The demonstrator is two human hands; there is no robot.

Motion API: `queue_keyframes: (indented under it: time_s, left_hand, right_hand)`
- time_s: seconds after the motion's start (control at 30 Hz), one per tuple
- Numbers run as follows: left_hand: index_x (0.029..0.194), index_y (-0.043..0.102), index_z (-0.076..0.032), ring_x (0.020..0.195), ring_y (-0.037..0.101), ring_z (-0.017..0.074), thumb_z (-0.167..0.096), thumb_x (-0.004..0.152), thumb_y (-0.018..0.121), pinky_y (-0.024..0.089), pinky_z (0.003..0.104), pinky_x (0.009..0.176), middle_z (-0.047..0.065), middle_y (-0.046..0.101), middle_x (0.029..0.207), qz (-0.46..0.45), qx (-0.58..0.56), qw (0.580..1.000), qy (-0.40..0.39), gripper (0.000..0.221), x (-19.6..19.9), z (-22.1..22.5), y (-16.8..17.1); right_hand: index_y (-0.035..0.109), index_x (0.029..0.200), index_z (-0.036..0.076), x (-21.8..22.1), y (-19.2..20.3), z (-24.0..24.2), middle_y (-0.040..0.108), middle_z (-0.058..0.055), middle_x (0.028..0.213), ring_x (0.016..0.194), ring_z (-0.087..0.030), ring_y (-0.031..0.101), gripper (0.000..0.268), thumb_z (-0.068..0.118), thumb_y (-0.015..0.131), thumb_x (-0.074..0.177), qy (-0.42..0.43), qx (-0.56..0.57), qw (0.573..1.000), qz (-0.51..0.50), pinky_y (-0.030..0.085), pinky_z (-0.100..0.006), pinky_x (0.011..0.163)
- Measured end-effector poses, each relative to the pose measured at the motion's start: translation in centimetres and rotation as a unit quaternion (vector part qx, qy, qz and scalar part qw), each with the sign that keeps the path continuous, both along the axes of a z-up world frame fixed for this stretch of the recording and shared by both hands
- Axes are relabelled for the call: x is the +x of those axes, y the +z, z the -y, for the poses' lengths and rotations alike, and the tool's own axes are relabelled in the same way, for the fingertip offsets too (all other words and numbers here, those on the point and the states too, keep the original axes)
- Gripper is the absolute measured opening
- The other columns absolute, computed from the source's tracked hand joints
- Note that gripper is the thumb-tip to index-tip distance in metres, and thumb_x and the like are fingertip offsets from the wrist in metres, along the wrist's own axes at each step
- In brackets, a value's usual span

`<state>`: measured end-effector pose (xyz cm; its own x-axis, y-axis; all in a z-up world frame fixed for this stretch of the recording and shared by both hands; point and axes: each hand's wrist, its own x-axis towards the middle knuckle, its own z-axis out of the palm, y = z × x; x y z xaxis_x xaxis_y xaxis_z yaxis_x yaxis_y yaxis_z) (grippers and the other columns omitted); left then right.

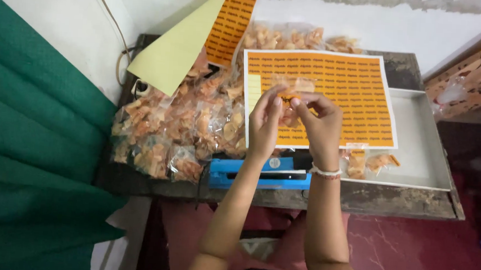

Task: The person peels orange stickers from a large sheet and applies them one by one to small transparent plastic bags containing snacks.

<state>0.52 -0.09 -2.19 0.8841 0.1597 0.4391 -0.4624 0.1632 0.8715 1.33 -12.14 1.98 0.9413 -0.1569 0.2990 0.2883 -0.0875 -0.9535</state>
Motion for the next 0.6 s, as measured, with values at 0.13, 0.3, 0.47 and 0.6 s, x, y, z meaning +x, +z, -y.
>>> queue_keyframes:
  time_s: [0.13,0.3,0.47,0.6]
  left_hand:
    - [0.145,0.067,-0.016,0.081,0.051,0.0023,-0.038,0.119,0.051,0.053,0.029,0.089,-0.004,0.054,0.081,-0.007,-0.013,1.0,0.0,0.038,0.2,-0.2,-0.2]
    - [0.145,0.068,-0.016,0.076,0.049,0.0025,-0.038,0.118,0.049,0.052,0.027,0.088,-0.005,0.049,0.077,-0.025,-0.014,1.0,0.003,0.039,0.1,-0.4,-0.1]
    - [0.148,0.066,-0.016,0.11,0.062,0.0158,-0.044,0.118,0.049,0.051,0.041,0.108,0.007,0.069,0.118,-0.022,-0.01,0.999,0.025,0.044,0.8,-0.3,-0.8]
    - [0.143,0.068,-0.014,0.133,0.067,0.0256,-0.036,0.11,0.069,0.049,0.047,0.118,0.01,0.072,0.136,-0.008,-0.042,0.999,0.023,0.04,1.3,0.1,-1.4]
  right_hand:
    - [0.083,0.105,0.005,0.0,-0.1,-0.1,0.073,-0.009,0.091,0.092,-0.017,0.07,0.006,0.007,0.082,0.1,0.003,-0.004,1.0,-0.012,0.058,-0.031,0.074]
    - [0.083,0.113,0.005,0.4,-0.7,0.5,0.075,-0.015,0.099,0.097,-0.027,0.072,0.011,0.01,0.079,0.104,0.018,-0.025,0.999,-0.044,0.058,-0.035,0.076]
    - [0.085,0.108,0.004,0.4,-0.1,0.3,0.075,-0.014,0.089,0.092,-0.027,0.072,0.008,0.008,0.08,0.103,0.01,-0.037,0.999,-0.03,0.06,-0.039,0.078]
    - [0.085,0.106,0.005,0.1,0.2,0.0,0.076,-0.011,0.087,0.093,-0.022,0.072,0.006,0.009,0.082,0.102,0.003,-0.056,0.998,-0.005,0.061,-0.041,0.082]
